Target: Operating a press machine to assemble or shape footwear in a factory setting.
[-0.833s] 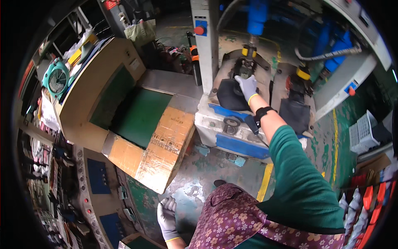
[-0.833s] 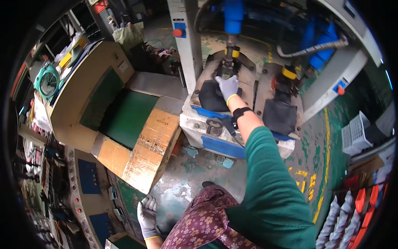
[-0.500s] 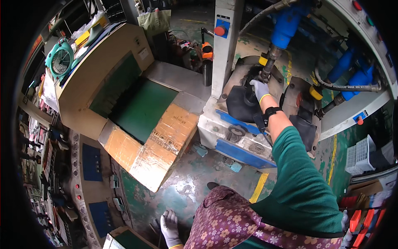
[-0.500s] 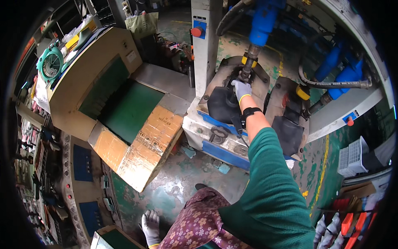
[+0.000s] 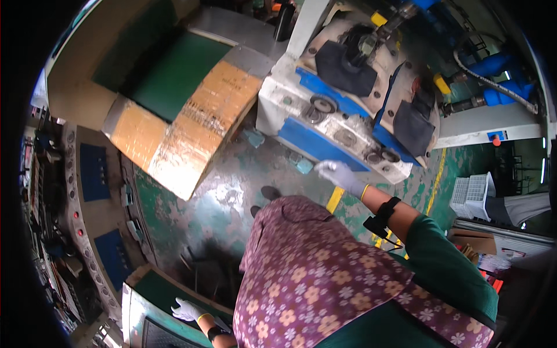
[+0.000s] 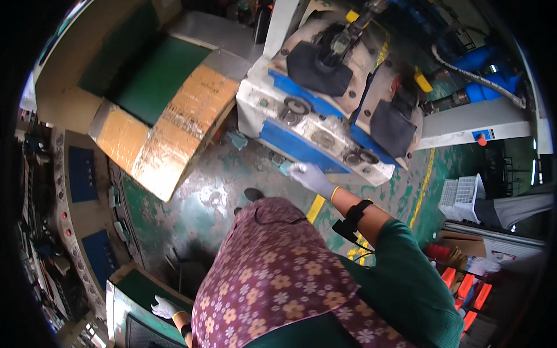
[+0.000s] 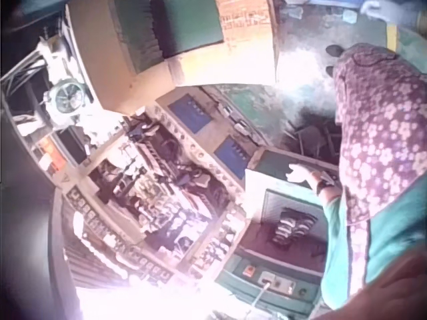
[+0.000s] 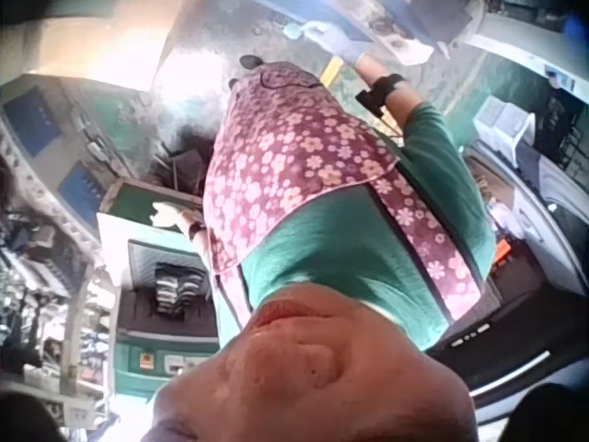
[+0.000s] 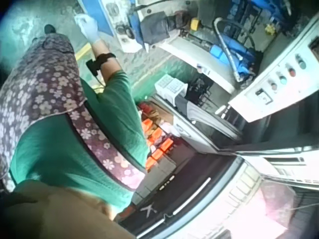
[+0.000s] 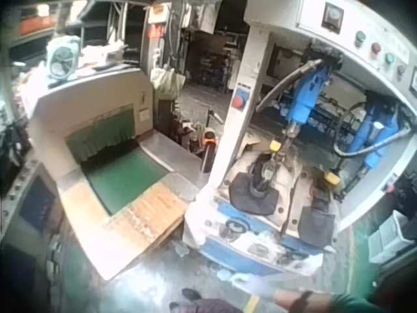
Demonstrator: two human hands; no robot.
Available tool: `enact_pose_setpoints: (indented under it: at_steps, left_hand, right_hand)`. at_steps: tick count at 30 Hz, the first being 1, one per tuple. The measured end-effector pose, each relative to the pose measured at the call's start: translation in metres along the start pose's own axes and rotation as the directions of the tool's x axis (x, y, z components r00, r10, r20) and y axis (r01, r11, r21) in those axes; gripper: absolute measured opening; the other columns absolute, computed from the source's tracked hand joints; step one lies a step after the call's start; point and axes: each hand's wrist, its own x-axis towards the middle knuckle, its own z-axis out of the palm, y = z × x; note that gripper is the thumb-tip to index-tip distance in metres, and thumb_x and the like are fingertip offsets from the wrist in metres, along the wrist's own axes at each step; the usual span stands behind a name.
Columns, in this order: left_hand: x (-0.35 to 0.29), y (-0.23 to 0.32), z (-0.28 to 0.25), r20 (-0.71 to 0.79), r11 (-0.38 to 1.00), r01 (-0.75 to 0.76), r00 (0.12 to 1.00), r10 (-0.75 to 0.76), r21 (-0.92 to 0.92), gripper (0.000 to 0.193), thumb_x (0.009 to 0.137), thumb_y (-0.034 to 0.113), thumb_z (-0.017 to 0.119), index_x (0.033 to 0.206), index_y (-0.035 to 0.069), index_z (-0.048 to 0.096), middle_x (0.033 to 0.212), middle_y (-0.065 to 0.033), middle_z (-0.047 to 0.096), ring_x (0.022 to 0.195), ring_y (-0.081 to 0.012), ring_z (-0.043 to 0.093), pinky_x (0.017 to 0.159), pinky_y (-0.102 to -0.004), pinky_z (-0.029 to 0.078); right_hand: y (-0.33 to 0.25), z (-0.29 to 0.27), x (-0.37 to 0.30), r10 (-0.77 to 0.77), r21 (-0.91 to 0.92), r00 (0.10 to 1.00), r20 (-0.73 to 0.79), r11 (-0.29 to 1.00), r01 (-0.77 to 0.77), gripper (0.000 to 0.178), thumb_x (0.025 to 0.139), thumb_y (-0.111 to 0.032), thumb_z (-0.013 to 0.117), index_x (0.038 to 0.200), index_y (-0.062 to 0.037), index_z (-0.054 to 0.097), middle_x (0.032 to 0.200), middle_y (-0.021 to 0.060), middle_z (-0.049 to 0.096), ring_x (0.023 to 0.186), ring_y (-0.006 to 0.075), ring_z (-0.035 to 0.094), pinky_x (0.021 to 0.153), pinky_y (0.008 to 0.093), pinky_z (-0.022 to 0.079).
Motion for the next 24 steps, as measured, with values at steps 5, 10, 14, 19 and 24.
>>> enact_pose_setpoints:
  at_steps: [5, 10, 14, 19, 24]
  left_hand:
    - [0.025, -0.085, 0.025, -0.261, 0.937, -0.299, 0.904, 0.339, 0.179, 0.059, 0.094, 0.043, 0.058, 0.138, 0.005, 0.048, 0.14, -0.0189, 0.051, 0.126, -0.0361, 0.052, 0.101, -0.048, 0.045]
    - [0.044, -0.103, 0.011, -0.151, 0.907, -0.015, 0.985, 0.086, 0.42, 0.071, 0.096, 0.059, 0.046, 0.146, 0.008, 0.04, 0.148, -0.0123, 0.044, 0.136, -0.0305, 0.043, 0.107, -0.0483, 0.037]
    - [0.042, -0.098, 0.002, -0.11, 0.857, 0.141, 0.989, -0.099, 0.495, 0.075, 0.096, 0.063, 0.041, 0.148, 0.01, 0.036, 0.151, -0.011, 0.041, 0.14, -0.0286, 0.039, 0.11, -0.0478, 0.033]
    - [0.051, -0.084, 0.017, -0.113, 0.853, 0.0, 0.991, 0.069, 0.522, 0.076, 0.092, 0.057, 0.053, 0.148, 0.008, 0.037, 0.149, -0.0146, 0.043, 0.136, -0.0314, 0.043, 0.107, -0.0477, 0.038]
    - [0.033, -0.063, -0.047, -0.176, 0.958, -0.287, 0.942, 0.284, 0.01, 0.067, 0.084, 0.037, 0.07, 0.138, 0.002, 0.049, 0.137, -0.0217, 0.053, 0.128, -0.0356, 0.049, 0.106, -0.0436, 0.041]
  right_hand:
    - [0.116, 0.036, -0.109, 0.158, -0.463, 0.969, 0.191, 0.885, -0.053, 0.027, 0.091, -0.029, 0.058, 0.108, -0.0121, 0.07, 0.095, 0.0124, 0.072, 0.083, 0.0313, 0.069, 0.077, 0.0376, 0.054]
    - [0.14, 0.048, -0.192, 0.632, 0.005, 0.774, 0.035, 0.775, -0.632, 0.032, 0.089, -0.025, 0.064, 0.108, 0.001, 0.068, 0.087, 0.0107, 0.072, 0.072, 0.019, 0.068, 0.069, 0.0305, 0.054]
    - [0.202, 0.077, -0.233, 0.51, 0.099, 0.86, -0.011, 0.856, -0.507, 0.03, 0.089, -0.024, 0.061, 0.104, 0.0011, 0.069, 0.087, 0.012, 0.071, 0.074, 0.0193, 0.069, 0.068, 0.0302, 0.053]
    - [0.259, 0.128, -0.229, 0.416, -0.085, 0.909, 0.034, 0.907, -0.412, 0.032, 0.089, -0.025, 0.062, 0.105, 0.002, 0.07, 0.089, 0.0122, 0.072, 0.077, 0.0199, 0.068, 0.069, 0.0312, 0.052]
    - [0.18, 0.14, -0.169, 0.516, 0.147, 0.852, 0.091, 0.839, -0.524, 0.033, 0.09, -0.03, 0.06, 0.107, -0.0035, 0.071, 0.091, 0.0109, 0.073, 0.079, 0.0182, 0.069, 0.071, 0.0314, 0.053]
